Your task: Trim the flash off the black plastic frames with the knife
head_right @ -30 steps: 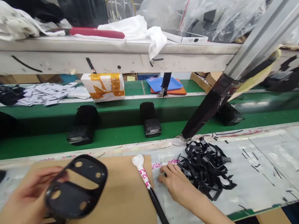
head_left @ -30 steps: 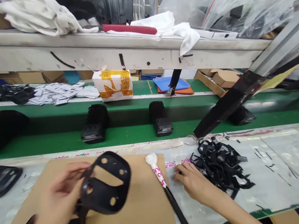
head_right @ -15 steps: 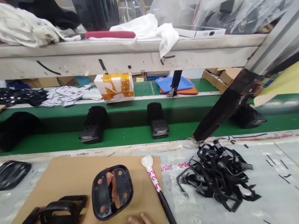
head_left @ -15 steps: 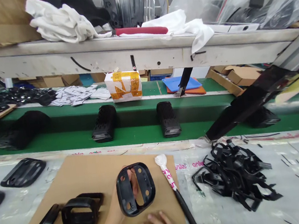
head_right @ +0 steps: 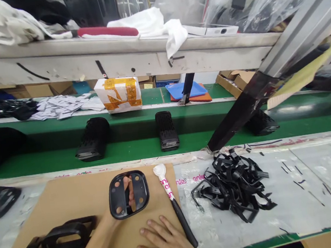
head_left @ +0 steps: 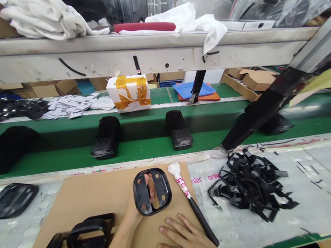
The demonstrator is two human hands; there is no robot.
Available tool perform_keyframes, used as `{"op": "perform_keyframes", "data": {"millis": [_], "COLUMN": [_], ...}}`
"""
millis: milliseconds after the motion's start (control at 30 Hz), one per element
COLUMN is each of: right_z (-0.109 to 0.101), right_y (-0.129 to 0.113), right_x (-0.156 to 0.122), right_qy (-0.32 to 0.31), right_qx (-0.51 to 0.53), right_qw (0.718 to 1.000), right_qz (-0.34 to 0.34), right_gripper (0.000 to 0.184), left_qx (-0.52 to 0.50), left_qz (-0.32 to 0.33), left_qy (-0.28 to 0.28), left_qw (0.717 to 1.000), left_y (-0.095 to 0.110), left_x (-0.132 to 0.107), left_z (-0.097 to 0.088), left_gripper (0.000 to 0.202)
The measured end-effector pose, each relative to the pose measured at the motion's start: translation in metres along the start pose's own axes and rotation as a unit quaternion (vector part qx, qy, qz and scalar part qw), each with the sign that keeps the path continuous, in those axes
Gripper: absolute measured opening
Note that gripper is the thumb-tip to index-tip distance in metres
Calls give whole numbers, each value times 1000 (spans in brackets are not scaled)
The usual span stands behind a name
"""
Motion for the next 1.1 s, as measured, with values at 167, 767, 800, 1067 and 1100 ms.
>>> {"op": "perform_keyframes", "data": {"millis": [167,767,800,1067,1100], "right_z": [-50,-124,-129,-165,-173], "right_y": [17,164,169,194,197], "right_x": [10,-8,-4,-4,-7], "right_qy": [-39,65,96,230,252], "right_qx": [179,-188,-172,-146,-140], "right_qw": [980,969,969,945,937], "right_qz": [82,148,151,183,199], "right_gripper": [34,24,22,16,15], "left_qx": [-44,-207,-206,-171,-169], "left_qz": [36,-74,-71,4,7], "left_qy": [-37,-5,-10,2,5], "left_qw": [998,975,976,985,986], "left_y": [3,-14,-12,24,26], "left_x": [18,37,37,41,41], "left_z": [18,7,8,-13,-14], "left_gripper": [65,66,65,65,65]}}
Point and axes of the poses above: each hand's wrist, its own x-axis towards the middle knuckle, its own z-axis out of the palm, y = z × x, the point moved 10 cm from there along x, towards the middle knuckle, and after that the axes turned 12 degrees about y, right-handed, at the moved point
